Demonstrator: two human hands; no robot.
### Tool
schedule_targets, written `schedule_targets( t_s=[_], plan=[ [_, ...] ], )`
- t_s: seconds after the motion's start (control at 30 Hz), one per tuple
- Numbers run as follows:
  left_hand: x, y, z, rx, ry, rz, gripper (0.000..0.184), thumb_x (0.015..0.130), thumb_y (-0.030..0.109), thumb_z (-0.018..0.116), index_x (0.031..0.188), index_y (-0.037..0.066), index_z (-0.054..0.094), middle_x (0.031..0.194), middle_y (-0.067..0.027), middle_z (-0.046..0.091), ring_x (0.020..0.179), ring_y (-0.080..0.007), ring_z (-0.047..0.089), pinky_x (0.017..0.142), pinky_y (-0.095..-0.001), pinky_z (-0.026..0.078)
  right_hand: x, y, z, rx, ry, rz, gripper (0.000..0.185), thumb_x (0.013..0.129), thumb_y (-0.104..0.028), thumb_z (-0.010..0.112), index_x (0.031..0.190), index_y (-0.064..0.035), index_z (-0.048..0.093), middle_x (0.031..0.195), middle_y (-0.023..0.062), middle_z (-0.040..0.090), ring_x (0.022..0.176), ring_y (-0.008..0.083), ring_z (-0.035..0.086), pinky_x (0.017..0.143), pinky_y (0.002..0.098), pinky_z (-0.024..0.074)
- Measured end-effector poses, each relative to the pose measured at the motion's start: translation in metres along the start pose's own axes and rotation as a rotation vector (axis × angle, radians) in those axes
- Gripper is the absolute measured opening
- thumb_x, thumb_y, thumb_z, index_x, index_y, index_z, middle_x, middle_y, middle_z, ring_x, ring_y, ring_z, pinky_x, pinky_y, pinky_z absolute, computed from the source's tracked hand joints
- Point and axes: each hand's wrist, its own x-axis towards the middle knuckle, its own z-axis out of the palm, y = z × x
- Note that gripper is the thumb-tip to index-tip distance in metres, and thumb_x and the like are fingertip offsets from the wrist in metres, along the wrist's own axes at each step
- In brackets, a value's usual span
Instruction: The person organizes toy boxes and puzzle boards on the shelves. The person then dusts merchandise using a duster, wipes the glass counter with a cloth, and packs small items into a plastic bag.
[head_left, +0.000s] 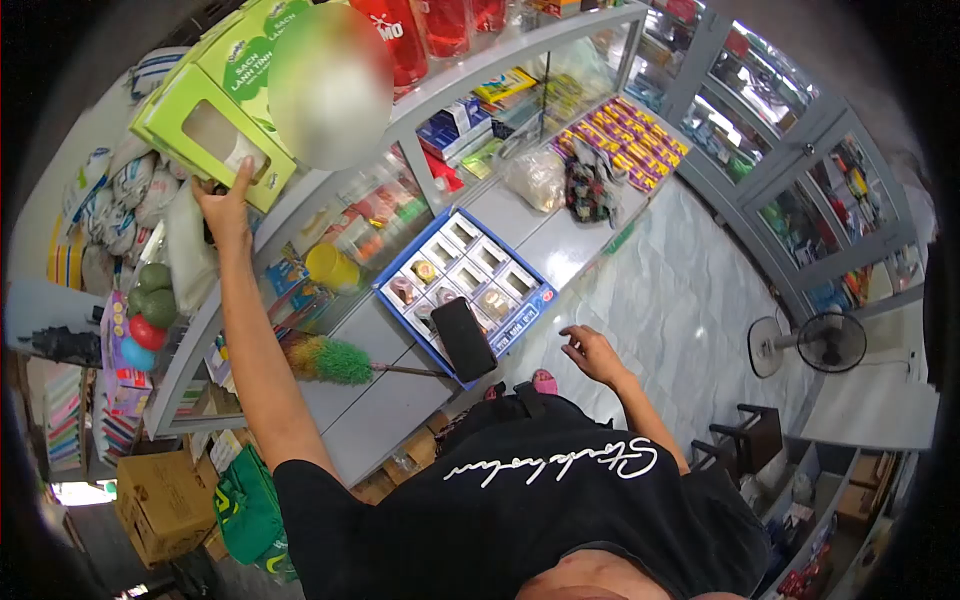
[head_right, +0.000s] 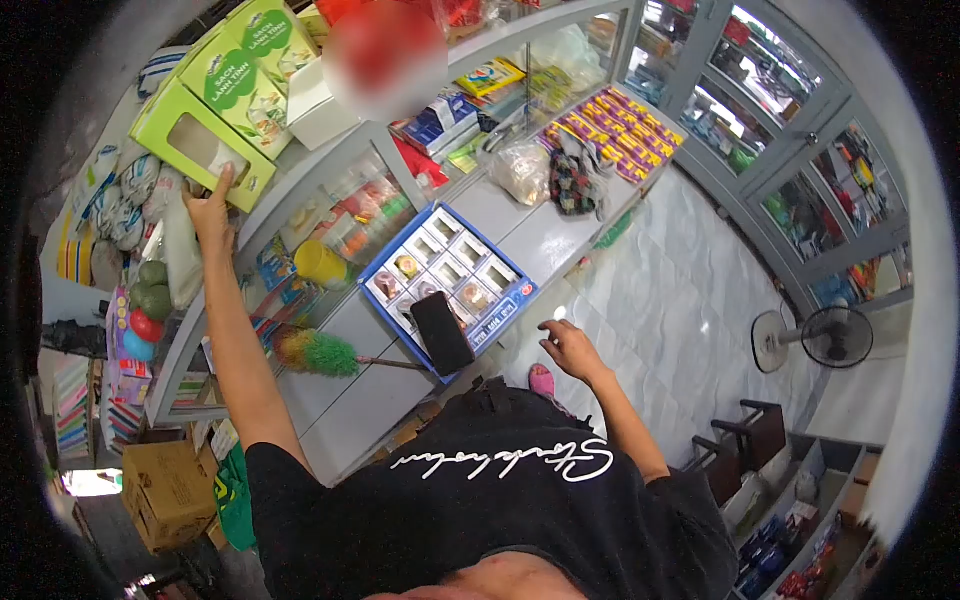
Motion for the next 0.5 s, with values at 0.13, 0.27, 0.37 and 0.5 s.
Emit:
schedule_targets(
  t_s=[0.13,0.27,0.37,0.5],
  plan=[
    [-0.01,0.013,0.005,-0.054,0.025,0.039,0.107,0.064,0.014,0.083,0.138,-0.007,0.007,0.132,-0.022,0.031,0.119,-0.0272,0.039,0.097,-0.0346,0.035,0.015,-0.005,0.024,0.197,0.056,0.244,0.058,0.081,-0.018,0.065,0.128,-0.0054,0.034,0.087,0.0176,0.061,0.067,0.0251,0.062,0.06,0.0333,0.05],
    [-0.019,0.029,0.005,-0.018,0.034,0.018,0.108,0.065,0.014,0.082,0.138,-0.007,0.005,0.134,-0.0231,0.028,0.122,-0.029,0.036,0.099,-0.0356,0.033,0.046,-0.001,0.051,0.883,0.111,0.489,0.089,0.08,-0.017,0.068,0.141,-0.0077,0.003,0.086,0.0204,0.062,0.066,0.0241,0.064,0.059,0.0336,0.0534],
    [-0.022,0.032,0.001,-0.052,-0.014,0.005,0.108,0.066,0.013,0.081,0.139,-0.006,0.003,0.136,-0.0243,0.026,0.124,-0.0309,0.034,0.101,-0.0366,0.03,0.052,-0.015,0.063,0.994,0.184,0.49,0.099,0.08,-0.013,0.069,0.141,-0.0103,-0.009,0.085,0.0213,0.062,0.069,0.0258,0.064,0.059,0.0346,0.055],
    [-0.037,0.039,-0.004,-0.132,-0.044,0.034,0.102,0.07,0.01,0.078,0.139,-0.004,0.004,0.137,-0.0251,0.025,0.127,-0.0315,0.03,0.103,-0.0369,0.027,0.048,-0.027,0.066,0.982,0.145,0.53,0.098,0.081,-0.011,0.067,0.14,-0.0122,-0.011,0.088,0.0205,0.061,0.072,0.0262,0.065,0.063,0.037,0.0557]
  ],
)
